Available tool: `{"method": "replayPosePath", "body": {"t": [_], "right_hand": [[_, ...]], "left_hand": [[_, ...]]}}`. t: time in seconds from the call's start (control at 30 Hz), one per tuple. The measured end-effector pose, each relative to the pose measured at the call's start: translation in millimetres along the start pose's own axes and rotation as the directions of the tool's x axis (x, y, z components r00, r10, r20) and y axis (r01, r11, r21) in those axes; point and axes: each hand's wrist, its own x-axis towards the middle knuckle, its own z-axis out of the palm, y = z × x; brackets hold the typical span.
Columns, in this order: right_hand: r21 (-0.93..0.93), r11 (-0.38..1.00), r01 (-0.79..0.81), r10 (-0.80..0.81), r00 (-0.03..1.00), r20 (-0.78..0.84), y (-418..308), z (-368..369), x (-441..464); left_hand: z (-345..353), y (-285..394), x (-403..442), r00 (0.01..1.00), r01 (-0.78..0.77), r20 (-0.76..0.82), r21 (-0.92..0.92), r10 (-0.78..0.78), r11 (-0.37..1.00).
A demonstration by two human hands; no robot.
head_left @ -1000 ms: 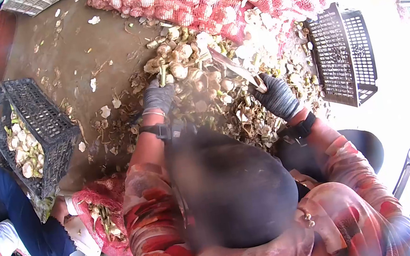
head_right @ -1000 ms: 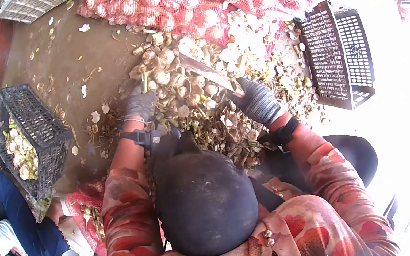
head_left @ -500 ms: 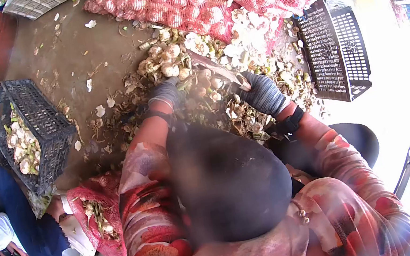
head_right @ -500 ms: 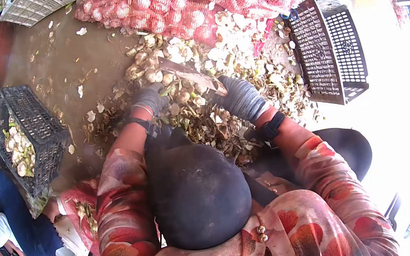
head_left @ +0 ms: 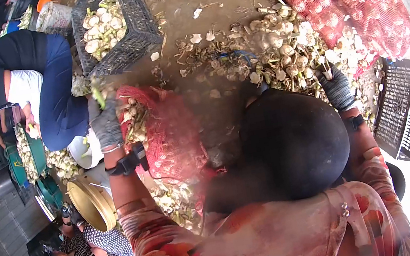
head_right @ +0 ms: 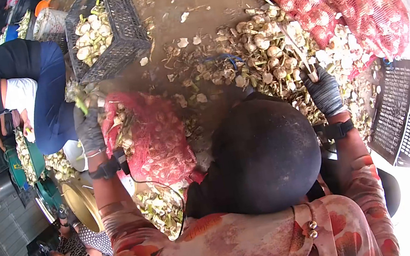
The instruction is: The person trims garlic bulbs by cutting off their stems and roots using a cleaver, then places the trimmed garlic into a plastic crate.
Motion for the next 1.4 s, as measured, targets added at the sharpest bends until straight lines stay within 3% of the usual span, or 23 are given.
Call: {"method": "replayPosePath", "body": {"t": [0.07, 0.13, 0.17, 0.23, 0.33, 0.37, 0.43, 0.5, 0.57, 0.6, 0.63, 0.7, 0.73, 0.8, 0.87, 0.93, 0.97, 1.0, 1.03, 1.07, 1.27, 1.33, 1.4], "right_hand": [[-0.114, 0.993, 0.019, -0.018, 1.0, 0.007, -2.3, 5.7, 0.2], [-0.22, 0.975, -0.013, 0.023, 0.999, 0.045, -26.5, 3.5, -6.8], [-0.256, 0.967, -0.007, 0.018, 0.999, 0.043, -19.9, 1.7, -7.3], [-0.232, 0.973, -0.004, 0.014, 0.999, 0.042, -29.9, -3.7, -14.6], [-0.326, 0.936, -0.133, 0.164, 0.984, 0.07, -34.2, -19.9, -20.8], [-0.284, 0.951, -0.12, 0.132, 0.991, 0.022, -35.0, -21.9, -24.3], [-0.281, 0.951, -0.126, 0.127, 0.992, -0.013, -15.2, -22.0, -26.1], [-0.308, 0.943, -0.124, 0.118, 0.992, -0.041, -12.9, -21.4, -26.3], [-0.33, 0.932, -0.148, 0.159, 0.987, 0.006, -22.8, -17.1, -20.2], [-0.379, 0.908, -0.179, 0.194, 0.981, 0.001, -19.6, -13.4, -13.9], [-0.304, 0.939, -0.157, 0.18, 0.982, 0.049, -23.2, -11.7, -12.6], [-0.311, 0.947, -0.076, 0.099, 0.993, 0.061, -31.9, -8.9, -13.9], [-0.387, 0.919, -0.07, 0.118, 0.988, 0.1, -34.3, -11.3, -13.6], [-0.467, 0.883, -0.045, 0.135, 0.977, 0.162, -21.8, -12.4, -11.5], [-0.495, 0.865, -0.084, 0.159, 0.981, 0.111, -16.6, -10.8, -10.7], [-0.48, 0.867, -0.136, 0.204, 0.975, 0.091, -17.6, -10.3, -4.0], [-0.462, 0.866, -0.191, 0.252, 0.965, 0.074, -17.5, -9.3, -3.3], [-0.46, 0.866, -0.198, 0.26, 0.963, 0.073, -16.2, -8.7, -4.1], [-0.39, 0.902, -0.187, 0.219, 0.975, 0.039, -14.1, -8.7, -5.8], [-0.319, 0.935, -0.158, 0.171, 0.985, 0.014, -12.6, -7.0, -5.2], [-0.162, 0.981, -0.102, 0.111, 0.993, 0.047, 47.3, -17.0, -15.4], [-0.268, 0.959, -0.091, 0.091, 0.996, -0.014, 84.1, -15.7, -14.8], [-0.051, 0.994, -0.101, 0.104, 0.992, 0.077, 87.3, -15.4, -10.6]], "left_hand": [[-61.3, -48.0, 7.7, 0.996, -0.014, -0.07, 0.402, 0.046, 0.915], [-86.5, -83.3, 4.6, 0.945, 0.034, 0.15, 0.838, -0.292, 0.544], [-85.7, -88.6, -3.5, 0.819, -0.185, 0.414, 0.846, -0.398, 0.5], [-82.8, -110.9, 0.0, 0.699, -0.338, 0.508, 0.855, -0.504, 0.394], [-60.1, -157.4, 1.1, 0.885, -0.268, 0.369, 0.903, -0.283, 0.337], [-70.3, -221.8, 11.4, 0.782, -0.573, 0.588, 0.809, -0.208, 0.132], [-63.7, -250.6, 3.0, 0.613, -0.789, 0.772, 0.607, -0.17, -0.091], [-59.1, -247.4, -34.4, 0.829, -0.298, 0.513, 0.742, -0.223, 0.601], [-54.7, -209.6, -94.8, 0.855, -0.113, 0.381, 0.798, -0.351, 0.592], [-47.7, -182.7, -115.3, 0.86, -0.275, 0.381, 0.906, -0.339, 0.32], [-52.4, -178.0, -117.1, 0.86, -0.286, 0.39, 0.902, -0.329, 0.323], [-55.1, -176.4, -117.6, 0.742, -0.002, 0.311, 0.887, -0.594, 0.463], [-48.1, -169.0, -107.7, 0.732, -0.011, 0.325, 0.884, -0.599, 0.467], [-37.0, -137.3, -80.7, 0.646, -0.328, 0.372, 0.924, -0.667, 0.198], [49.7, -35.2, -51.8, 0.656, -0.39, 0.283, 0.921, -0.7, 0.006], [98.0, -33.9, -28.0, 0.584, -0.64, 0.744, 0.668, -0.324, 0.379], [149.9, -24.6, -29.5, 0.649, -0.643, 0.739, 0.661, -0.183, 0.387], [202.8, -13.5, -32.0, 0.586, -0.624, 0.786, 0.592, -0.196, 0.51], [245.6, -55.0, -31.0, 0.509, -0.635, 0.83, 0.184, 0.228, 0.75], [289.3, -82.3, -30.9, 0.376, -0.707, 0.848, 0.001, 0.374, 0.707], [381.7, -162.8, -77.4, 0.541, -0.68, 0.84, 0.414, 0.033, 0.605], [363.4, -129.8, -74.2, 0.582, -0.616, 0.808, 0.513, -0.095, 0.598], [350.0, -115.2, -69.0, 0.539, -0.502, 0.814, 0.517, -0.218, 0.693]]}}
